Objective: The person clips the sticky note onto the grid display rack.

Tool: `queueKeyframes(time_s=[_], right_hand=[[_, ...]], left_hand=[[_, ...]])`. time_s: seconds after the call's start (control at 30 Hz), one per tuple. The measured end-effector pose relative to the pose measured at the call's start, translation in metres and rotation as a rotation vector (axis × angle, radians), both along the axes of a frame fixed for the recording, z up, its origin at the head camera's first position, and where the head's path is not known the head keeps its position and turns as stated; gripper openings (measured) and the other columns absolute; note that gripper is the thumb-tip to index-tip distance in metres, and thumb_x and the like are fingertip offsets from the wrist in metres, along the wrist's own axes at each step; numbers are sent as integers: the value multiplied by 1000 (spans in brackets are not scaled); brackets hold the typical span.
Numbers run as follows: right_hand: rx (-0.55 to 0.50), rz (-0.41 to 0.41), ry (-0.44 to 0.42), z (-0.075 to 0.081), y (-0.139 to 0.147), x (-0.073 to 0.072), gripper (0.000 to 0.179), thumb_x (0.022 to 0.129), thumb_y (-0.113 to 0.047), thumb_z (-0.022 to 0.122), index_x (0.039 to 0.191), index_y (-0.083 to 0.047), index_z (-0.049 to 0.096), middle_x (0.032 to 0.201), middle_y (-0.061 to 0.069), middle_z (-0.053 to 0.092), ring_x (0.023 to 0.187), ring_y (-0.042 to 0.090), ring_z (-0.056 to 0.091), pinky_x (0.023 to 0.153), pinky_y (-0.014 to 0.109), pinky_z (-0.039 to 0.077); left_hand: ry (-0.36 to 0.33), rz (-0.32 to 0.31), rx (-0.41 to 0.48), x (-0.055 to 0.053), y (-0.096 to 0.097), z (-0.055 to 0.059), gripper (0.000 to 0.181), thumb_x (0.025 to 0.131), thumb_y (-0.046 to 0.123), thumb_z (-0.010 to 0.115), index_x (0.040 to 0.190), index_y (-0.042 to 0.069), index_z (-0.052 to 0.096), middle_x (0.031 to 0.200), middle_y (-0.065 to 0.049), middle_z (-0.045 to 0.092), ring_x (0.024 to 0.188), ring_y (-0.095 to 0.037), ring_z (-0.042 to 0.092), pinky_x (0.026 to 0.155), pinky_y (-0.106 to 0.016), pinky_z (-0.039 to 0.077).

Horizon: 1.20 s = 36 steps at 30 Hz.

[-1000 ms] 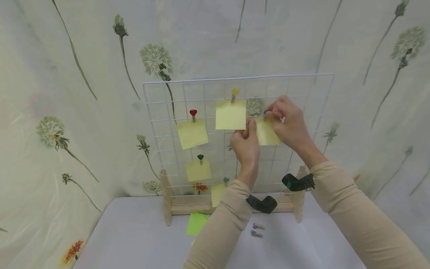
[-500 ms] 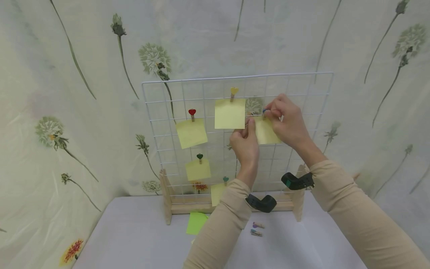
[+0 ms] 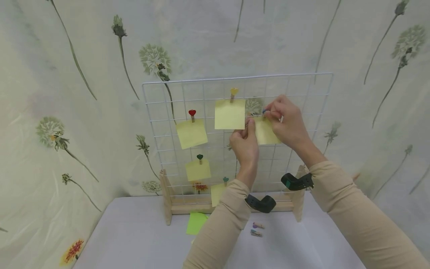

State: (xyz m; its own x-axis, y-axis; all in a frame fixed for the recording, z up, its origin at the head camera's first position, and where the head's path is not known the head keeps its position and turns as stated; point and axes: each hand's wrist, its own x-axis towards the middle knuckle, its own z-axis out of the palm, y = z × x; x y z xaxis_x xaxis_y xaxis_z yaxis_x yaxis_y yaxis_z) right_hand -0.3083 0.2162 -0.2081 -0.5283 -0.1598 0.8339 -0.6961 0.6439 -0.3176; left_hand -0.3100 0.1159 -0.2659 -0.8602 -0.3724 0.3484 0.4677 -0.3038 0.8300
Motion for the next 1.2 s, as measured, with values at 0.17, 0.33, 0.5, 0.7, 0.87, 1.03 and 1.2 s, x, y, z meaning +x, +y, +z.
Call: queueKeyframes(time_s=[0.17,0.33,0.5,0.7,0.87,1.03,1.2], right_hand=[[0,6,1,0,1,3,35,81,12,61,61,-3,37,79,11,51,90,26,62,67,14,36],[4,-3,-6,0,1,6,35,81,13,60,61,-3,36,79,11,51,90,26,62,66,14,36],[8,-12,-15,1,1,8,35,81,12,60,60,-4,37,80,11,51,91,26,61,68,12,38],[9,-18,-14,3,1,11,36,81,13,59,60,-4,35,78,10,49,92,26,62,69,10,39],[3,-25,-17,4,1,14,36,80,14,59,60,-3,35,78,13,49,93,29,63,66,9,39],[15,-28,-13,4,0,18,35,80,14,60,61,-2,37,80,15,51,93,30,63,65,9,40],[36,-29,-5,4,1,18,34,80,15,60,62,-2,37,81,16,53,93,31,63,67,9,41]], left_hand=[[-25,-12,8,3,0,1,23,90,26,63,101,7,70,96,-8,74,82,-14,71,68,-24,56],[-48,-28,12,15,-2,9,21,92,19,62,103,2,69,98,-12,73,85,-21,71,70,-27,57],[-36,-29,7,33,-7,21,20,91,14,61,102,-2,68,97,-16,72,84,-23,71,69,-24,56],[-22,-36,1,37,-8,22,20,91,13,61,101,-3,68,97,-16,72,85,-23,71,69,-22,56],[-7,-77,8,24,-4,10,20,92,14,61,104,0,68,101,-14,72,90,-22,71,72,-23,56],[28,-84,14,20,-3,2,21,90,19,63,106,5,69,104,-11,72,93,-17,70,76,-22,55],[46,-101,-9,25,-7,-2,21,88,22,66,106,10,68,104,-7,72,92,-14,70,73,-22,56]])
